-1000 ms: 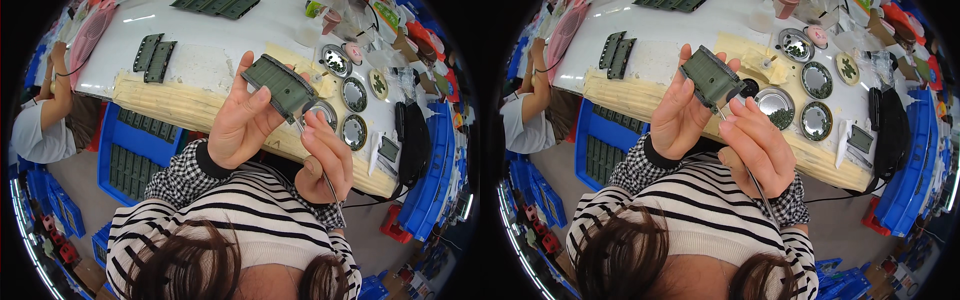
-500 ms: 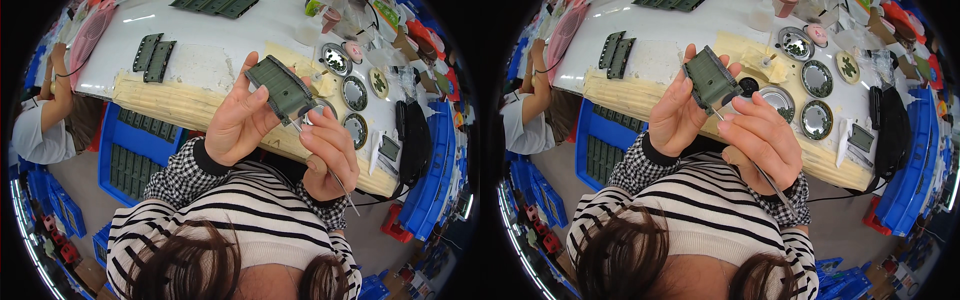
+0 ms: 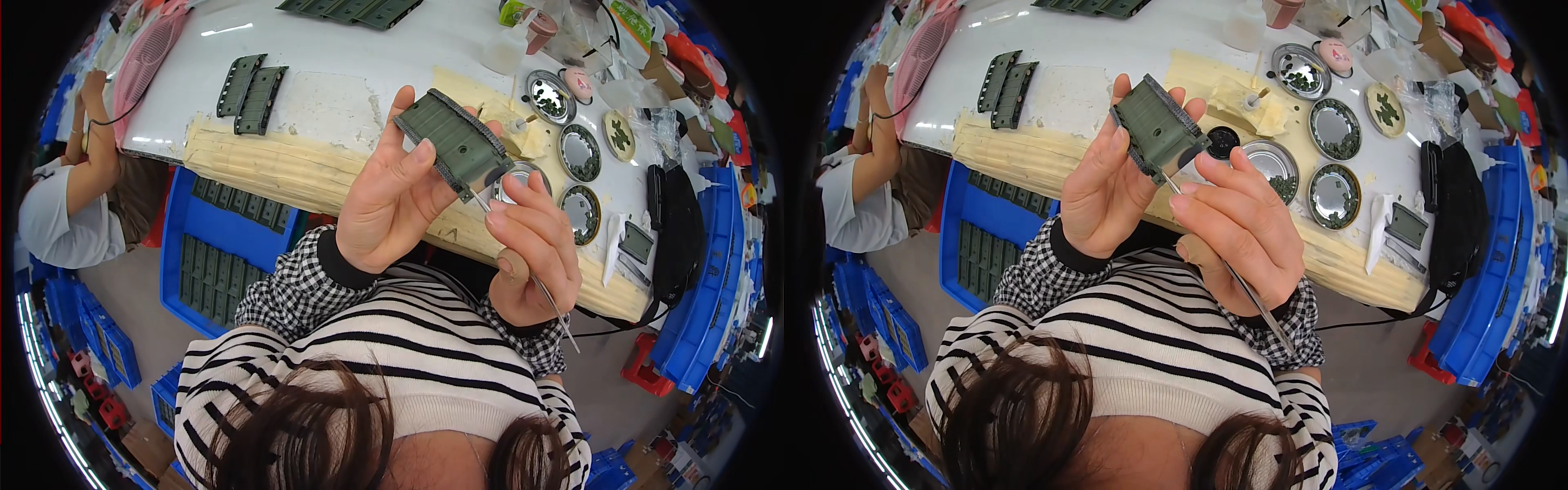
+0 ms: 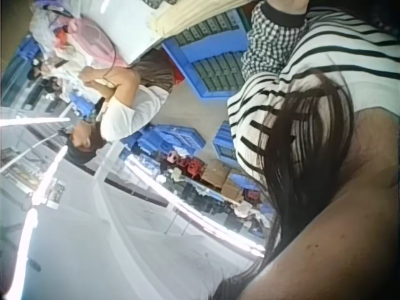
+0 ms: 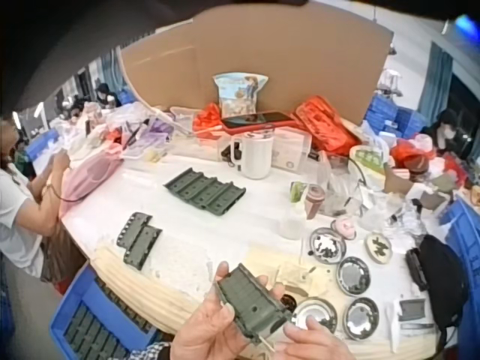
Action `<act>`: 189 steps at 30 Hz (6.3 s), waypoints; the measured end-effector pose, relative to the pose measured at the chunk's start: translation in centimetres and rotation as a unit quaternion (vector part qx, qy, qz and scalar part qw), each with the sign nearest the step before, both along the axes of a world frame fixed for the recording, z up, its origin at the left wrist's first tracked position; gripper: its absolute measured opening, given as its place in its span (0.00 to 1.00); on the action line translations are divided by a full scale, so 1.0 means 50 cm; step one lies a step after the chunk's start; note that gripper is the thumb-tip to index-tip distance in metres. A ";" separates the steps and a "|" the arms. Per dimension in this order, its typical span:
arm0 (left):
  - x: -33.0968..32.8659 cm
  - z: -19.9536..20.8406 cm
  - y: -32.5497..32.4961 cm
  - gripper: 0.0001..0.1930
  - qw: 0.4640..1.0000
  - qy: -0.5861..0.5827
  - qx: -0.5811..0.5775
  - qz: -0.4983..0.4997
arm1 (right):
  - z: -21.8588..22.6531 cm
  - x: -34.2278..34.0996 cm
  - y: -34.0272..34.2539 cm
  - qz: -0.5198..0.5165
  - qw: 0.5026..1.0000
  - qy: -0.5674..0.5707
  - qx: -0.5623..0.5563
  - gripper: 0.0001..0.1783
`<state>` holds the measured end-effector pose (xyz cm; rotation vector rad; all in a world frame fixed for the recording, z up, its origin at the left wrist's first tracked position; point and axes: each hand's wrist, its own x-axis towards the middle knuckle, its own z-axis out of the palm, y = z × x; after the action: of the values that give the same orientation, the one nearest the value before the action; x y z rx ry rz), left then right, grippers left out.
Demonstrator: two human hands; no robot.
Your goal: Applying precision components or materials to electronic modules using an applicator tool and tweezers at a factory workbench.
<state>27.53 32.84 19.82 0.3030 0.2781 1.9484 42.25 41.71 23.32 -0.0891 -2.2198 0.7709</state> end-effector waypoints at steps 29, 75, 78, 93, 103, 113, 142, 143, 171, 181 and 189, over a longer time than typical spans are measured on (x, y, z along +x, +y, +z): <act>0.002 0.014 -0.005 0.24 1.000 0.023 -0.012 -0.009 | -0.019 0.010 0.004 0.012 0.997 0.063 -0.046 0.17; 0.002 0.041 -0.011 0.16 0.985 -0.012 -0.166 0.040 | 0.063 -0.037 0.054 0.038 0.988 -0.023 0.151 0.15; 0.003 0.041 -0.013 0.16 0.985 -0.007 -0.167 0.039 | 0.059 -0.034 0.058 0.045 0.986 -0.028 0.159 0.15; 0.004 0.038 -0.015 0.15 0.988 -0.021 -0.149 0.027 | 0.054 -0.038 0.047 0.037 0.983 -0.020 0.178 0.15; -0.027 0.041 -0.018 0.18 0.995 -0.012 -0.083 0.056 | 0.057 -0.027 0.044 0.017 0.993 0.079 0.091 0.15; -0.110 -0.012 -0.089 0.24 0.993 -0.075 0.014 0.095 | 0.002 0.018 0.068 -0.178 0.978 0.097 -0.050 0.07; -0.002 -0.034 -0.030 0.27 0.914 -0.377 -0.090 -0.119 | 0.030 -0.040 0.069 -0.188 0.979 0.068 0.043 0.12; -0.001 -0.033 -0.029 0.27 0.915 -0.375 -0.090 -0.122 | 0.026 -0.044 0.066 -0.182 0.980 0.078 0.034 0.12; -0.023 -0.044 -0.045 0.24 0.943 -0.318 -0.088 -0.032 | -0.015 -0.018 0.096 -0.288 0.955 0.072 0.001 0.08; -0.039 -0.054 -0.058 0.24 0.962 -0.267 -0.053 -0.016 | -0.032 -0.045 0.139 -0.258 0.963 0.020 0.079 0.09; -0.027 -0.035 -0.058 0.20 0.987 -0.133 -0.086 -0.013 | -0.039 -0.031 0.148 -0.235 0.969 -0.005 0.080 0.11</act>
<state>26.16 29.94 18.09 -0.0665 0.2621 1.8997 40.68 49.13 21.36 -0.5200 -2.1390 0.3298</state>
